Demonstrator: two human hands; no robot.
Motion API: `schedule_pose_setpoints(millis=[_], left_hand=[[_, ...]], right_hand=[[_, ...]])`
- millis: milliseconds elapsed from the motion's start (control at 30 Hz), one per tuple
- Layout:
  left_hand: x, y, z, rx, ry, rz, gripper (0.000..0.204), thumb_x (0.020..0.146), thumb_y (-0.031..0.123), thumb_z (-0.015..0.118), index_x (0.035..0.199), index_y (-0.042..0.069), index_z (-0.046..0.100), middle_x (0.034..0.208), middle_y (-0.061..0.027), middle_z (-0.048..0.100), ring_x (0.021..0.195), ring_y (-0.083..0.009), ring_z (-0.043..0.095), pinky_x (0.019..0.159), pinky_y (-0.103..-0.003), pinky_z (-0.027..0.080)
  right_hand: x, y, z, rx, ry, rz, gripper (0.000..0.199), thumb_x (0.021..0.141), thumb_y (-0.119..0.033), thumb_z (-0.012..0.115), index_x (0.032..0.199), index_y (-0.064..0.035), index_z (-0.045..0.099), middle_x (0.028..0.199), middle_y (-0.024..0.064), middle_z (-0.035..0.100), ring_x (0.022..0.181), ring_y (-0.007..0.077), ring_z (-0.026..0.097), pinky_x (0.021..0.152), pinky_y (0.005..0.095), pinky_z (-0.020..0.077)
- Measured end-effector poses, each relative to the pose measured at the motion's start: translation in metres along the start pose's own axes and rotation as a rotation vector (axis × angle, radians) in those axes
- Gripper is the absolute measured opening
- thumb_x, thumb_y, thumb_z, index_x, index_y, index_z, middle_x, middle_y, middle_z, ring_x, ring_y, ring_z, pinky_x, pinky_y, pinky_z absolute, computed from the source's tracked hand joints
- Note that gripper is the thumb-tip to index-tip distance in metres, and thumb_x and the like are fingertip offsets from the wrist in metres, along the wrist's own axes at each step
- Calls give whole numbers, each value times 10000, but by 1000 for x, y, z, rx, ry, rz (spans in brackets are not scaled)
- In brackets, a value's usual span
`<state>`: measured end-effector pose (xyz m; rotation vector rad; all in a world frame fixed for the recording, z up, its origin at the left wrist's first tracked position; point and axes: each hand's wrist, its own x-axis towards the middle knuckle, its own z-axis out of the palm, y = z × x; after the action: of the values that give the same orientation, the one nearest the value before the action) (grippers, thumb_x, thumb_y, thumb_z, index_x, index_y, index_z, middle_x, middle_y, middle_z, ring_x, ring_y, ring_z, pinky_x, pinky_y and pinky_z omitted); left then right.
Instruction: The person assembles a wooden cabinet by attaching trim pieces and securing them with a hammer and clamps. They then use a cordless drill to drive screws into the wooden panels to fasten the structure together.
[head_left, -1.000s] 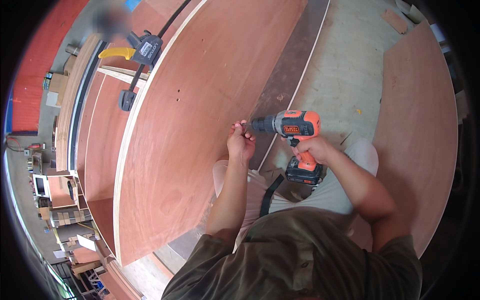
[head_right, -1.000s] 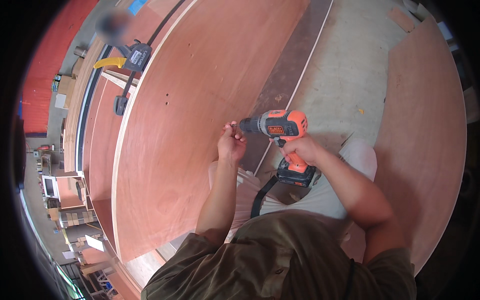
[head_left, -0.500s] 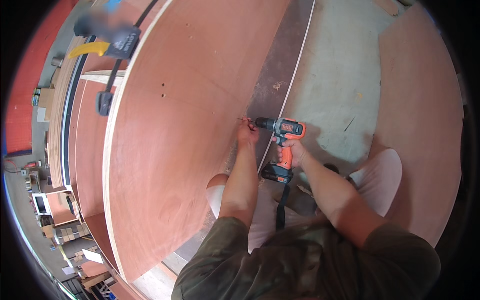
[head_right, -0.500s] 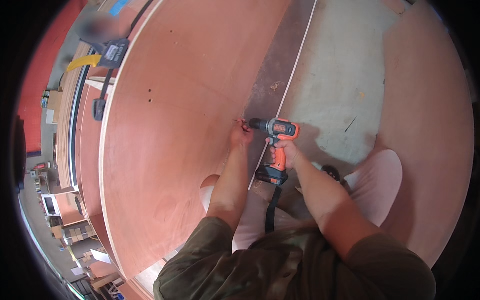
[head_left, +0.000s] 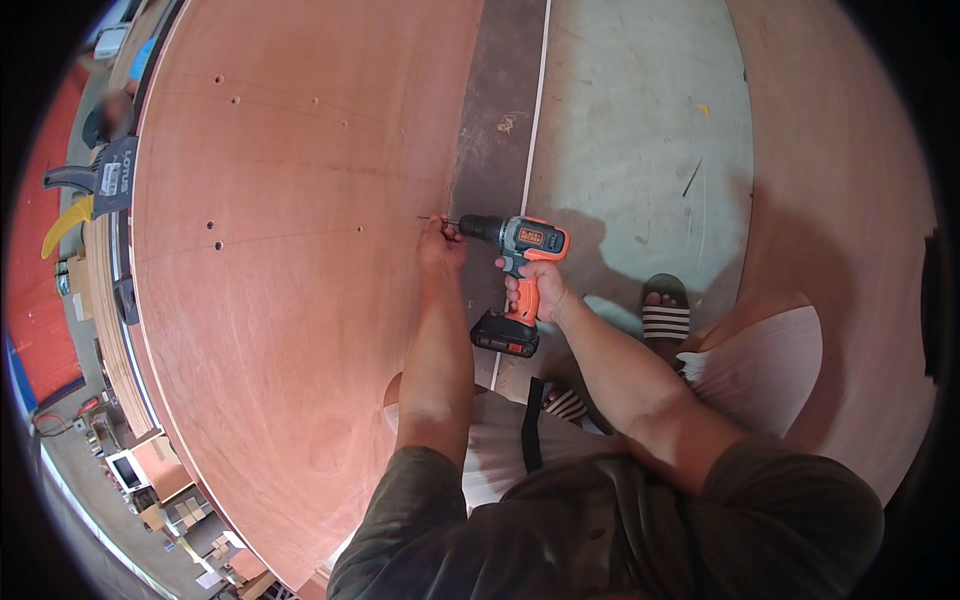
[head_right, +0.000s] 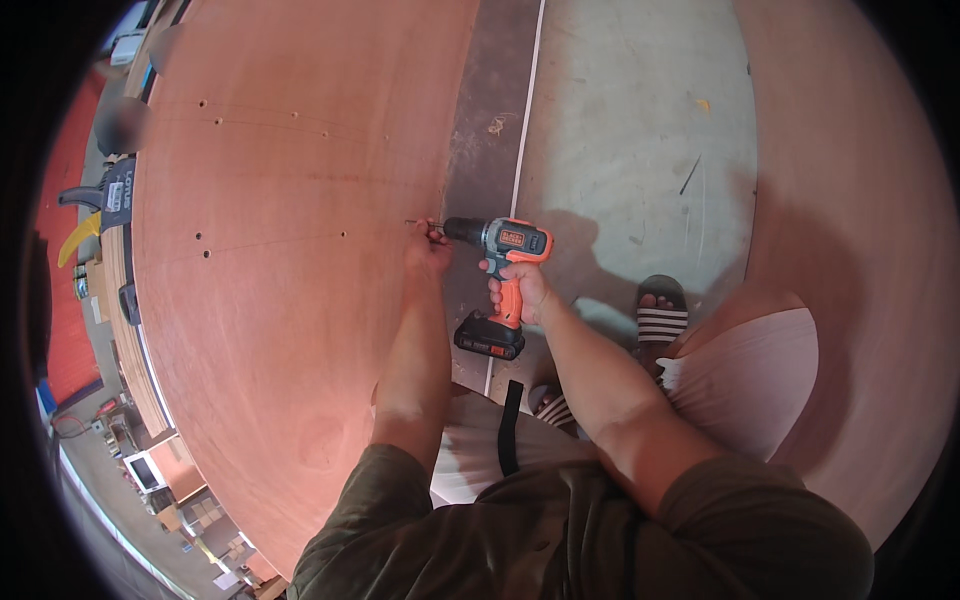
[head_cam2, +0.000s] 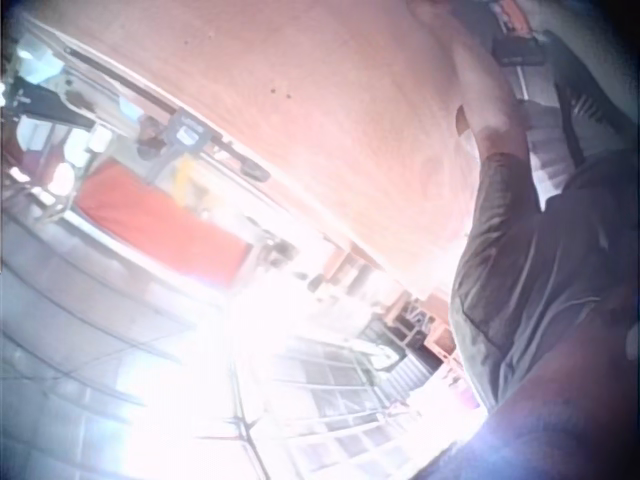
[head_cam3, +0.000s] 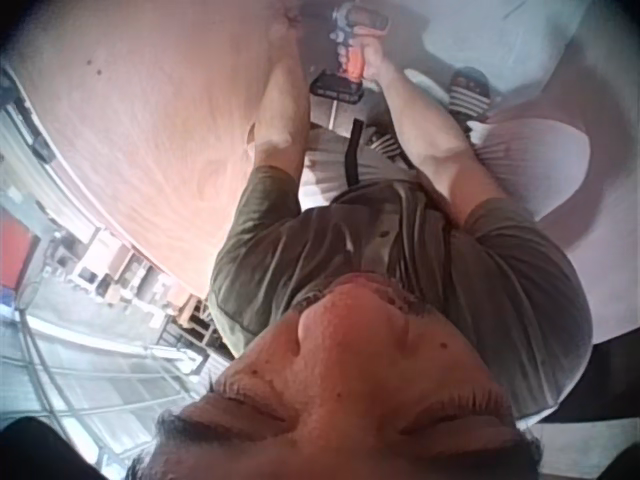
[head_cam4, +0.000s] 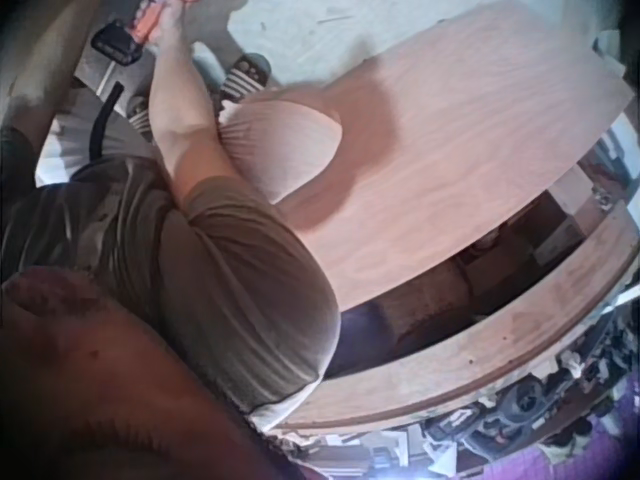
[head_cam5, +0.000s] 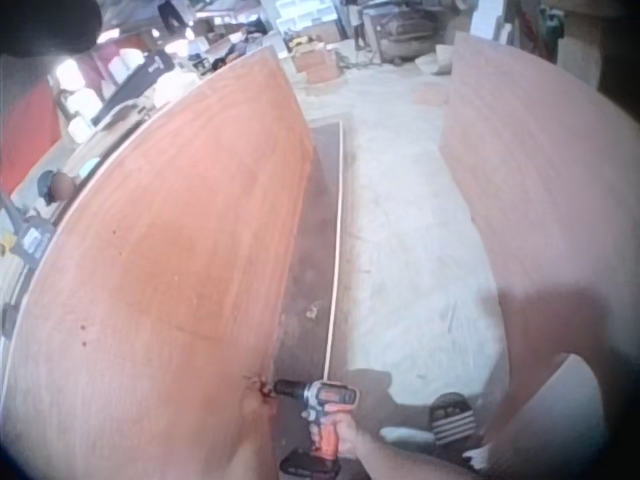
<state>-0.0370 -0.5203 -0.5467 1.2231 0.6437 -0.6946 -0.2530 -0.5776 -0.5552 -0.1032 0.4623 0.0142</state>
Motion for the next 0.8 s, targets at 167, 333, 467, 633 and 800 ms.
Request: schedule_pose_setpoints(millis=[167, 333, 467, 633, 800], left_hand=[[1, -2, 1, 6, 3, 10, 150, 1030, 210, 453, 943, 158, 564, 762, 58, 528, 573, -73, 423, 566, -278, 365], [2, 1, -1, 49, -25, 7, 200, 1040, 227, 430, 913, 150, 564, 728, 50, 525, 558, -76, 421, 550, -269, 356], [2, 1, -2, 38, -22, 6, 193, 1038, 224, 436, 915, 153, 567, 739, 54, 540, 558, -77, 423, 552, -267, 354], [1, 0, -2, 37, -14, 23, 142, 1021, 200, 462, 941, 149, 567, 751, 53, 503, 574, -82, 416, 556, -283, 360], [4, 3, -6, 30, -7, 17, 144, 1021, 200, 460, 942, 148, 568, 751, 48, 506, 580, -86, 416, 557, -280, 356]], right_hand=[[-1, -4, 2, -19, 29, 12, 475, 744, -215, 549, 1183, -34, 558, 694, 54, 567, 593, 192, 559, 588, 350, 482], [0, -4, 4, 4, 25, 4, 470, 744, -207, 552, 1179, -30, 558, 693, 54, 568, 586, 193, 559, 586, 350, 486], [0, -4, 4, -22, 25, 6, 433, 761, -186, 533, 1171, -50, 566, 694, 52, 564, 593, 190, 544, 573, 360, 477], [-1, -4, 4, -18, 23, 11, 465, 743, -194, 557, 1180, -35, 553, 691, 51, 564, 579, 193, 561, 581, 349, 494], [0, -3, 9, -7, 20, 15, 457, 741, -189, 557, 1173, -38, 553, 694, 52, 566, 577, 193, 561, 576, 350, 494]])
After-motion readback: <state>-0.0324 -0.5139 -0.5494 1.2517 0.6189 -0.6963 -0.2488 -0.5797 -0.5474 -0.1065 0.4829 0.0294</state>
